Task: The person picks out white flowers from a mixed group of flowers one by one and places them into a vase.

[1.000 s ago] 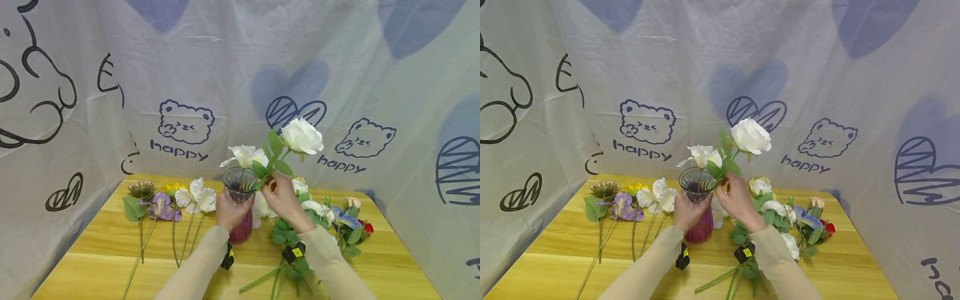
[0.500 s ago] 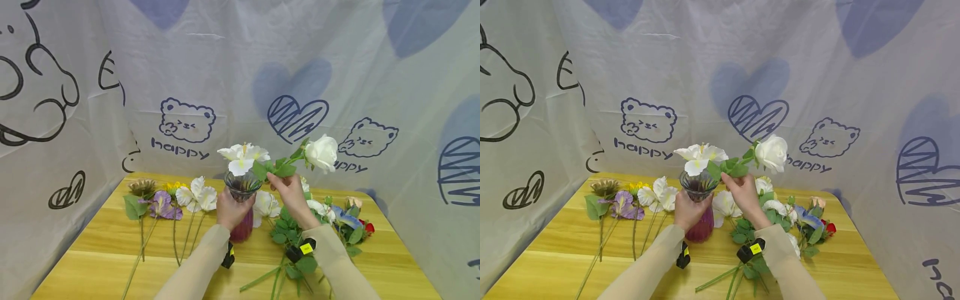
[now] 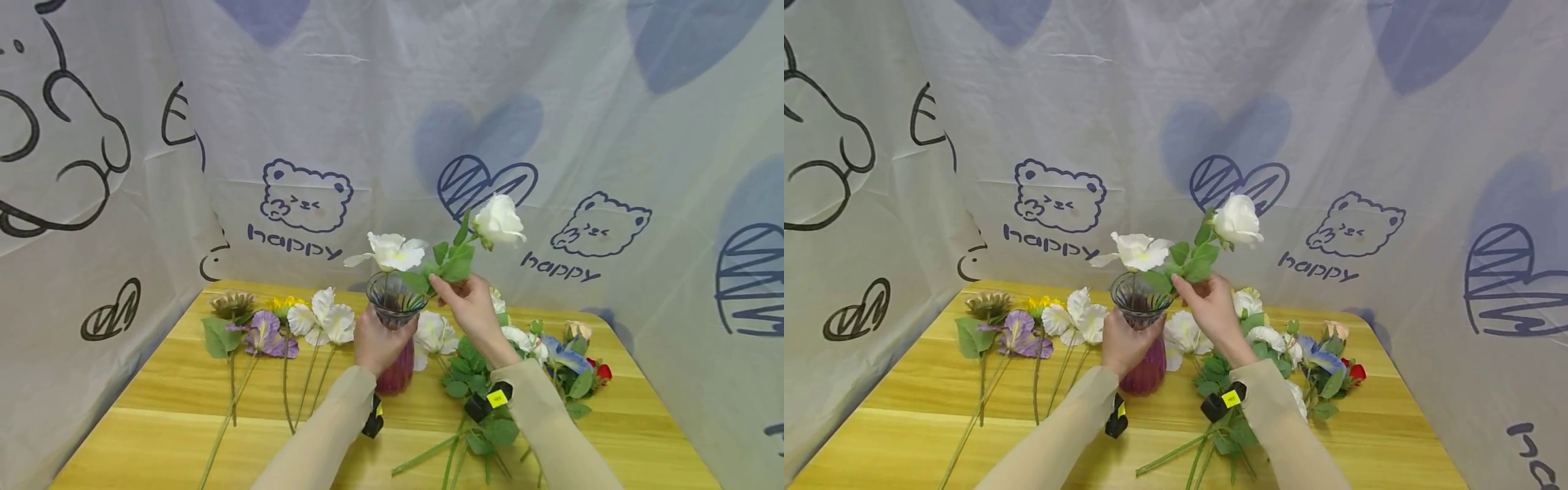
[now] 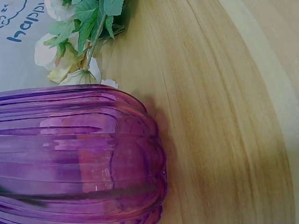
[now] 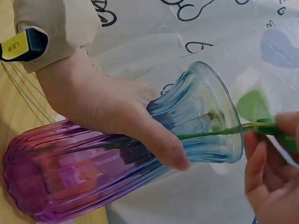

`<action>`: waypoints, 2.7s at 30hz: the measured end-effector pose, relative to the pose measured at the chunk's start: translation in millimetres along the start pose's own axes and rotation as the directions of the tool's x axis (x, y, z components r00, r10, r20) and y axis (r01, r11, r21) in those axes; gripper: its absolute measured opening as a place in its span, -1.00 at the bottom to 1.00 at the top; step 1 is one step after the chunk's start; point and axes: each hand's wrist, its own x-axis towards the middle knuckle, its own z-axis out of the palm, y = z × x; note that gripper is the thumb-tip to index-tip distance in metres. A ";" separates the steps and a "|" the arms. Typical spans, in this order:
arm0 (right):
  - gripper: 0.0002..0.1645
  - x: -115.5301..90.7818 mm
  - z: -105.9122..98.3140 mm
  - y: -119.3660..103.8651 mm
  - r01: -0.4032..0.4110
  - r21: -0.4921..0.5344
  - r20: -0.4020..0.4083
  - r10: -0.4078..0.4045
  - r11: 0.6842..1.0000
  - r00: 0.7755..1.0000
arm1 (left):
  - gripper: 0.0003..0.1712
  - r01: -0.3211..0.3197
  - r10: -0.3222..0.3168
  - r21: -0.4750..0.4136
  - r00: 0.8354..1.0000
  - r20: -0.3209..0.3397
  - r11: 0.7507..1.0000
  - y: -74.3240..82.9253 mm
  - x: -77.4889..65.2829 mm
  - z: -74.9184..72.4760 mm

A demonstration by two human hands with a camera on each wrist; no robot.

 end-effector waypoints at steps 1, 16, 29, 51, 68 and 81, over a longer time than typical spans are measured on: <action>-0.64 0.8 0.7 -0.3 -0.019 -0.030 0.008 0.020 0.999 1.000 | -0.41 -0.001 0.001 0.001 1.000 0.001 1.000 -0.5 0.1 0.2; -0.52 -6.7 -3.7 15.2 -0.133 -0.022 0.109 0.135 0.991 0.985 | -0.40 -0.025 0.025 0.018 0.999 -0.021 1.000 -2.7 0.2 1.4; -0.45 -31.0 -24.5 45.0 -0.262 0.104 0.119 0.249 0.960 0.961 | -0.39 -0.020 0.021 0.022 0.999 -0.035 1.000 -3.8 -0.1 2.8; -0.57 -89.8 -71.6 58.3 -0.280 -0.179 0.187 0.312 0.943 0.932 | -0.37 0.001 0.000 0.026 1.000 -0.017 1.000 -2.4 0.4 1.5; -0.78 -138.0 -32.5 53.1 0.108 -0.378 0.643 0.177 0.920 0.745 | -0.38 0.013 -0.013 0.014 1.000 -0.005 1.000 -3.1 -0.9 1.9; -0.80 -149.3 -10.6 71.5 0.034 -0.319 0.692 0.208 0.947 0.691 | -0.36 0.006 -0.006 -0.005 1.000 -0.004 1.000 -2.3 0.6 1.0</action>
